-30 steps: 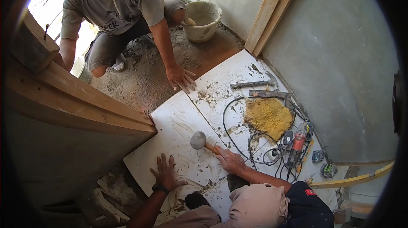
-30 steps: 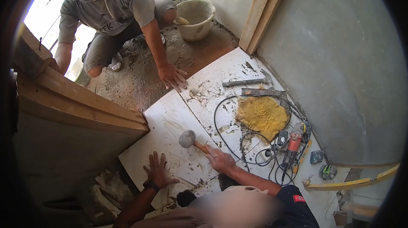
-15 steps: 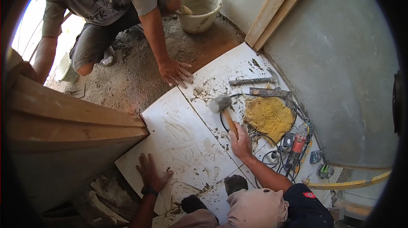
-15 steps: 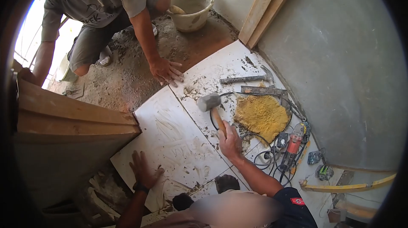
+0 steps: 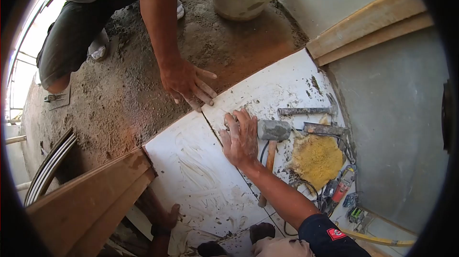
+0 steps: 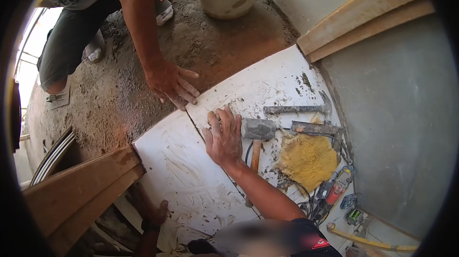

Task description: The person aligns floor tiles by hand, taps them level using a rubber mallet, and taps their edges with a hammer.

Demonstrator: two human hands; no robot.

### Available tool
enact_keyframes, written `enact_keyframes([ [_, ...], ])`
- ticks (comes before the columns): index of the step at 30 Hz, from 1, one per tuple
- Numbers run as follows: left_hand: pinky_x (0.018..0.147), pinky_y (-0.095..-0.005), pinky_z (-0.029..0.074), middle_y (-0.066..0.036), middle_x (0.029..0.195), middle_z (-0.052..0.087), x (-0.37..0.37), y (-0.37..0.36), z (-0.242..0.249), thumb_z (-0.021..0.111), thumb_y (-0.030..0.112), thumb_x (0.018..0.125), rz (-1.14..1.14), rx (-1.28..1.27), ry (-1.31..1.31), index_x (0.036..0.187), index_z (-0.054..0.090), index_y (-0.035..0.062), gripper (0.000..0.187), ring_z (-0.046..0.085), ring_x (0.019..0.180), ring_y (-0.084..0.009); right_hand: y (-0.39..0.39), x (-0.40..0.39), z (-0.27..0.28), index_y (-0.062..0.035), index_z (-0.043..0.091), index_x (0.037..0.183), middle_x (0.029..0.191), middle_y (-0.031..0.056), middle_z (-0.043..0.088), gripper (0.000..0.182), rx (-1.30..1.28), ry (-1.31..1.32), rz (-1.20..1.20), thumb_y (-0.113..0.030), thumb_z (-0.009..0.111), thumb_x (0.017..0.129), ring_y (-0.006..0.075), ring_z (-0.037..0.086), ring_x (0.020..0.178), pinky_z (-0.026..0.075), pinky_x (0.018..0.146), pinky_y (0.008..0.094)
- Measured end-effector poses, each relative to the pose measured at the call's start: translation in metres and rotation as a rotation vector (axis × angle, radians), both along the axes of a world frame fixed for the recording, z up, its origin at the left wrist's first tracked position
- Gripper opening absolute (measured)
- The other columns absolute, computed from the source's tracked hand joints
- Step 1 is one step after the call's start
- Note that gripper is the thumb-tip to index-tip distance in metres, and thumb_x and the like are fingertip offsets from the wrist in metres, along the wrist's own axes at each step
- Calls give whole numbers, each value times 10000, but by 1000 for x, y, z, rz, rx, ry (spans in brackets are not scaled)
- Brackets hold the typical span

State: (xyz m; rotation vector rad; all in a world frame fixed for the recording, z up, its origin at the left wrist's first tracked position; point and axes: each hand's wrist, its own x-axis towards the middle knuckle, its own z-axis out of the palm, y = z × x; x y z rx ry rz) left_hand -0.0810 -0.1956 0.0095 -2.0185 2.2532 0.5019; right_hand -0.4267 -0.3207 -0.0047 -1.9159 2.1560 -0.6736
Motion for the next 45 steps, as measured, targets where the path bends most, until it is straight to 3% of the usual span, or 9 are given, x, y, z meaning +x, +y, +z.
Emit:
enact_keyframes([
  [1,1192,-676,-2,-307,1643,123,1,-1,2,686,544,763,6,17,-1,1600,130,-19,1151,49,1535,-483,-1,1,-1,-64,506,1368,1401,182,430,452,17,-1,6,-238,619,967,425,371,1408,267,1143,656],
  [3,1192,-648,111,-326,1616,184,-2,-2,4,747,538,733,16,55,-19,1587,142,-45,1198,154,1496,-517,-1,-3,-1,-61,508,1367,1403,179,427,446,25,-39,5,-252,604,976,426,372,1405,263,1138,665],
  [19,1189,-626,149,-328,1606,209,-9,-22,-21,751,534,730,68,148,59,1585,145,-47,1199,189,1482,-519,-2,-4,0,-44,555,1325,1392,185,457,416,66,-37,8,-252,591,966,427,403,1368,252,1131,657],
  [40,1185,-597,201,-331,1591,242,10,11,-5,755,528,726,113,231,71,1583,148,-50,1199,236,1463,-520,-3,-2,-1,-58,537,1340,1399,174,454,413,55,14,15,-209,597,960,417,399,1374,269,1131,650],
  [42,1169,-574,255,-334,1573,275,8,7,-2,766,524,716,75,193,42,1579,154,-54,1206,283,1443,-517,-3,-2,-1,-58,536,1340,1398,175,454,412,57,17,14,-207,595,961,418,397,1375,268,1132,650],
  [43,1169,-574,255,-334,1573,275,8,7,-2,766,524,716,76,197,43,1579,154,-54,1206,283,1443,-517,-3,-2,0,-58,534,1343,1399,175,454,415,54,19,14,-206,595,960,419,397,1375,268,1131,651],
  [45,1200,-616,80,-325,1621,156,9,8,-2,699,538,737,183,369,104,1599,79,-41,1209,126,1500,-506,-3,-1,0,-59,533,1345,1400,175,453,417,56,19,17,-204,594,959,420,397,1375,268,1130,653],
])
